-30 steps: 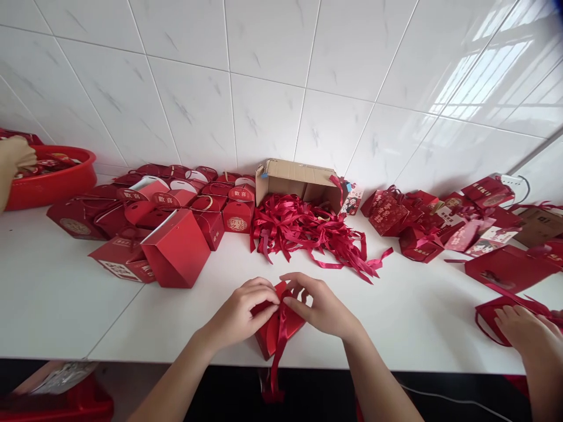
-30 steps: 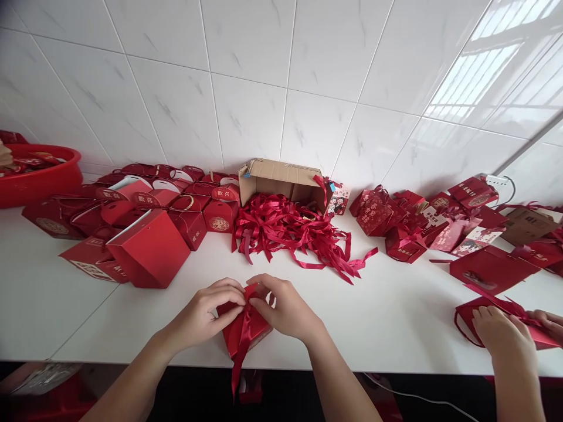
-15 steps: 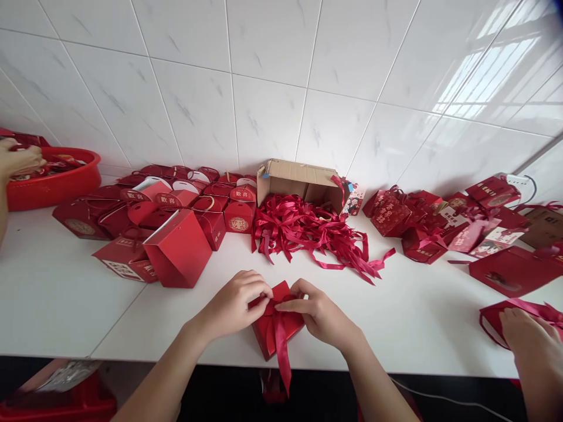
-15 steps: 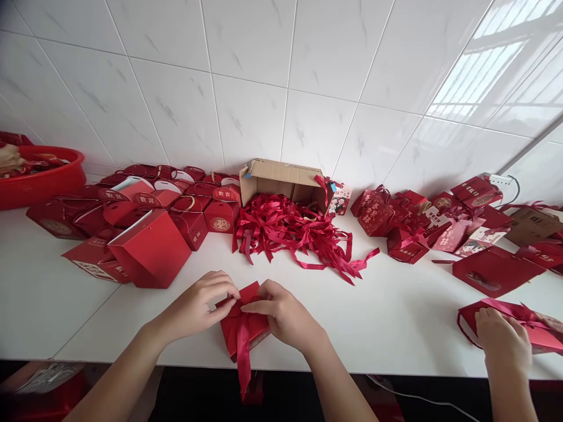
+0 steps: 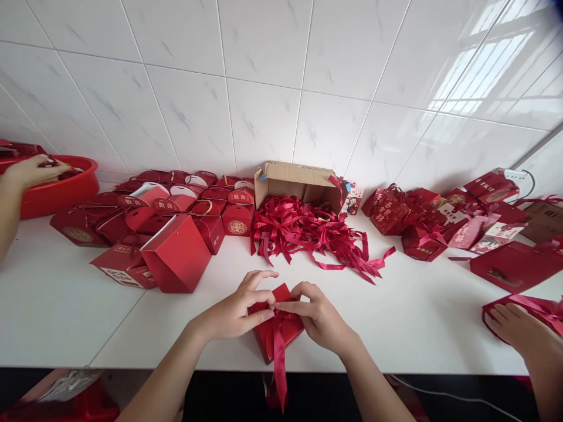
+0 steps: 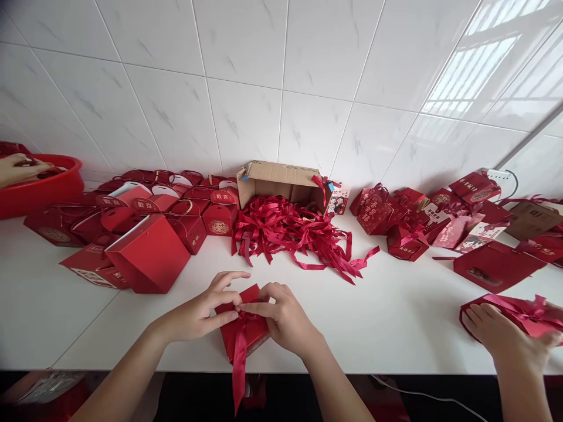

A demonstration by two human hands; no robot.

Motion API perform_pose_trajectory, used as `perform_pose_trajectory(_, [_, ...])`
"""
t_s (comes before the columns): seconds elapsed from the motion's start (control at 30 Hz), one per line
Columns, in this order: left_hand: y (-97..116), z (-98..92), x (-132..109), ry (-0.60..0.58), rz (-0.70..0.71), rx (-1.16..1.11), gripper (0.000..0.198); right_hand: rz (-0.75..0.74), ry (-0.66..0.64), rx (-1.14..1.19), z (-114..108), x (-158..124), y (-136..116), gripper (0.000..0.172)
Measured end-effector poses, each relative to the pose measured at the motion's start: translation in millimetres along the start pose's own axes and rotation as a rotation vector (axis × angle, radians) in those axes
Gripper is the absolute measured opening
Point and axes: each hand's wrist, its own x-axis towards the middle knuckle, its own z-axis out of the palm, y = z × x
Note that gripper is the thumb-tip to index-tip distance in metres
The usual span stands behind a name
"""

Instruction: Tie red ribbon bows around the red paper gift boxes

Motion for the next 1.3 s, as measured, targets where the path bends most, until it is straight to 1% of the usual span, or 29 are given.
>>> perform_pose_trajectory(0.07, [-2.2,1.2,1.1,0.002,0.000,-0.048,0.016,-0.019,0.004,-0.024,0.5,0.0,0.6,0.044])
perform_pose_trajectory(0.17, [-4.5,1.3,3.2,0.042,0.003,-0.105,0.020,-0.024,-0.002,-0.020,1.7,-0.4,2.2,0.042])
perform_pose_trajectory(0.27, [-6.2,0.0,5.5,0.085,-0.014,-0.090,0.023,-0.004,-0.018,-0.004,2.7,-1.3,2.8,0.044])
perform_pose_trajectory(0.37, [-7.1,-1.1,6.8,0.120,-0.019,-0.091,0.019,0.007,-0.043,0.031,3.0,-2.1,1.6,0.049])
perform_pose_trajectory(0.5, [-8.3,0.3,6.9,0.100,0.029,-0.212,0.017,0.047,-0.040,0.131,2.8,-2.7,0.0,0.051])
perform_pose_trajectory(0.6, [-10.9,3.8,7.5,0.104,-0.002,-0.286,0.017,0.079,-0.034,0.187,2.4,-2.9,0.0,0.049])
perform_pose_trajectory(0.77, [-11.2,9.0,7.8,0.105,-0.046,-0.324,0.021,0.108,-0.045,0.256,2.1,-1.6,-0.4,0.047])
perform_pose_trajectory(0.83, [-8.1,10.7,7.2,0.135,-0.043,-0.333,0.021,0.112,-0.051,0.278,2.2,-0.8,-1.2,0.047])
perform_pose_trajectory(0.97, [-1.4,17.5,7.6,0.267,-0.035,-0.349,0.020,0.119,-0.065,0.279,2.7,-0.2,-1.9,0.047])
perform_pose_trajectory(1.07, [1.5,23.8,9.5,0.304,-0.081,-0.363,0.019,0.091,-0.037,0.283,3.8,-1.3,-1.0,0.043])
perform_pose_trajectory(1.13, [2.5,26.4,10.8,0.297,-0.116,-0.389,0.018,0.104,0.014,0.304,5.1,-2.5,0.1,0.035])
perform_pose_trajectory(1.23, [2.3,27.5,11.5,0.273,-0.139,-0.432,0.013,0.216,0.137,0.344,8.0,-3.7,1.8,0.017])
perform_pose_trajectory(1.3, [1.2,27.2,11.4,0.264,-0.156,-0.442,0.010,0.279,0.206,0.378,10.0,-3.4,2.5,0.010])
